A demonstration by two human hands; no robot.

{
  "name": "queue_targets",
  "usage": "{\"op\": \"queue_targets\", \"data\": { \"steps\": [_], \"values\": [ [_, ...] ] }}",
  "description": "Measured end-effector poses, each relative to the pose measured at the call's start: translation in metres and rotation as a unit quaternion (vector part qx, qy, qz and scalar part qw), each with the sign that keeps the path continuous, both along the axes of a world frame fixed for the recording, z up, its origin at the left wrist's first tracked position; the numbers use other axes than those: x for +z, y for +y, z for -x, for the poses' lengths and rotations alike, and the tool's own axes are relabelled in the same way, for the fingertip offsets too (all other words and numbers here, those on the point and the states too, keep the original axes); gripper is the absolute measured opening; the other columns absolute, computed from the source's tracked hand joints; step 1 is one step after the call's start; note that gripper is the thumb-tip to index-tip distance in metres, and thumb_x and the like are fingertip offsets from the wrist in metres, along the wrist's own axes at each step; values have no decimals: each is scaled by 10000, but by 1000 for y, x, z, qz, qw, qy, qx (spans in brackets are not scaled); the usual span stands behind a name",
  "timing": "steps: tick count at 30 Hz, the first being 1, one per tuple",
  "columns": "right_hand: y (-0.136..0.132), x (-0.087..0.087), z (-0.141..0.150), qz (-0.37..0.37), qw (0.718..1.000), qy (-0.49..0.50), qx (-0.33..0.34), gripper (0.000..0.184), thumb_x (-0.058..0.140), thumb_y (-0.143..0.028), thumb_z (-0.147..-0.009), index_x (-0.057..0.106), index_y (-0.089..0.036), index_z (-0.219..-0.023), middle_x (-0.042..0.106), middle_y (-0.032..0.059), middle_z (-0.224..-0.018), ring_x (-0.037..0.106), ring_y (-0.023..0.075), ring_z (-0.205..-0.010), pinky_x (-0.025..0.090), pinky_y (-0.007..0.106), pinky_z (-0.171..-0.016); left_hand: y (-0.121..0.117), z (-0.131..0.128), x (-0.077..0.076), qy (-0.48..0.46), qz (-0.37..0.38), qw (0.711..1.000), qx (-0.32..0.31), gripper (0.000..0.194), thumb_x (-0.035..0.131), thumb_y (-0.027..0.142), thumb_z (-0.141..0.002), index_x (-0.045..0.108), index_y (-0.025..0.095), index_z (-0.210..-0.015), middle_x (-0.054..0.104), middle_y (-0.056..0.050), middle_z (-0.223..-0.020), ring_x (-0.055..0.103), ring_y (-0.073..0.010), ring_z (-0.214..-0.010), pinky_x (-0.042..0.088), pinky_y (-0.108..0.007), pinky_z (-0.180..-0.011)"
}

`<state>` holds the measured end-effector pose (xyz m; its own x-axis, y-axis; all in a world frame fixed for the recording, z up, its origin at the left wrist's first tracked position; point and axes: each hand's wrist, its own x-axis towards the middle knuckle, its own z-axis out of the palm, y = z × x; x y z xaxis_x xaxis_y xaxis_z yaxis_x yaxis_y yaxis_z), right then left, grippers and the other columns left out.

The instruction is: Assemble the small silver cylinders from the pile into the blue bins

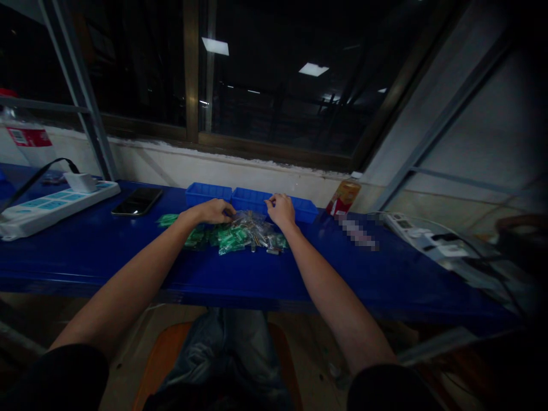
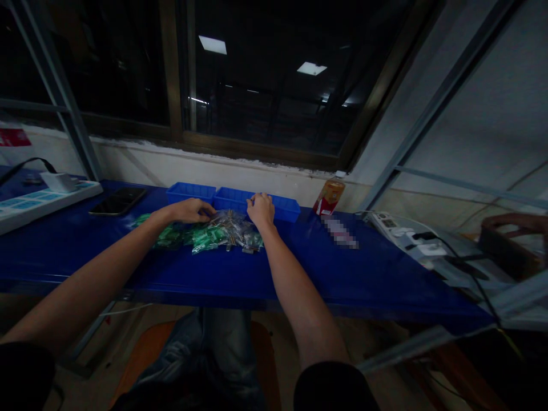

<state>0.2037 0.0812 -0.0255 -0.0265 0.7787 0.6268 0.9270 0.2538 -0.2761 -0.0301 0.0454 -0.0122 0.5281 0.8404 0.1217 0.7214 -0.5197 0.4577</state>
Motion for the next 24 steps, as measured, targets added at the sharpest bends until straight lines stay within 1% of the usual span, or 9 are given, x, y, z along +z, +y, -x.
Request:
{"op": "queue_targets", "data": {
  "steps": [3, 7, 10, 12, 14, 15, 18, 21, 24],
  "values": [
    [0, -1, 1, 18, 999, -13, -23, 226, 485, -337, -812, 640, -176, -842, 589, 95, -916, 515, 224, -909, 401, 332, -797, 0, -1, 1, 2, -36, 999, 14, 386, 488, 113, -635, 680, 163, -966, 699, -62, -929, 630, -175, -803, 437, -238, -728],
    [1, -3, 1, 26, 999, -18, -37, 267, 475, -373, -818, 653, -178, -855, 588, 104, -954, 510, 232, -945, 400, 332, -804, 1, -1, 2, -36, -97, 992, 68, 425, 446, 73, -630, 657, 148, -992, 704, -50, -824, 642, -178, -763, 451, -221, -694],
    [-1, 0, 0, 24, 998, -8, -50, 284, 476, -385, -810, 664, -173, -827, 595, 119, -968, 504, 247, -975, 397, 341, -805, 2, -1, 4, -87, -162, 978, 102, 345, 464, 70, -634, 651, 151, -912, 690, -36, -787, 628, -173, -729, 454, -234, -706],
    [-6, 6, 6, 21, 999, 17, -36, 292, 476, -392, -805, 665, -170, -797, 613, 109, -928, 517, 237, -956, 394, 331, -800, 1, -2, 5, -120, -202, 965, 113, 245, 485, 89, -659, 634, 148, -843, 672, -40, -782, 611, -168, -730, 455, -253, -722],
    [-13, 13, 17, 38, 997, 69, 21, 331, 453, -420, -811, 658, -167, -756, 631, 74, -815, 552, 199, -863, 397, 299, -774, -1, -5, 7, -152, -237, 953, 108, 167, 494, 115, -691, 612, 149, -804, 643, -46, -786, 592, -166, -749, 456, -270, -733],
    [-18, 16, 25, 60, 990, 106, 71, 378, 420, -449, -824, 651, -164, -731, 630, 53, -743, 566, 174, -791, 402, 277, -741, -3, -6, 8, -167, -255, 948, 97, 145, 493, 127, -707, 604, 151, -797, 625, -48, -796, 582, -166, -764, 458, -276, -739],
    [-32, 22, 49, 136, 942, 239, 194, 481, 368, -539, -818, 619, -153, -679, 589, 20, -592, 560, 136, -608, 407, 246, -616, -10, -12, 12, -185, -299, 935, 46, 118, 484, 137, -733, 594, 156, -772, 559, -63, -879, 545, -172, -862, 448, -293, -806],
    [-39, 19, 63, 159, 886, 334, 279, 340, 460, -457, -783, 591, -158, -689, 576, 0, -586, 537, 115, -549, 403, 229, -550, -16, -17, 13, -170, -308, 936, 14, 128, 479, 120, -738, 601, 159, -742, 492, -82, -996, 488, -189, -1006, 395, -319, -922],
    [-37, 14, 64, 123, 870, 375, 295, 166, 515, -315, -741, 572, -160, -721, 576, -13, -613, 526, 105, -556, 419, 226, -558, -15, -20, 9, -154, -294, 943, 10, 158, 478, 99, -729, 624, 159, -738, 429, -88, -1094, 427, -210, -1099, 336, -356, -995]
  ]
}}
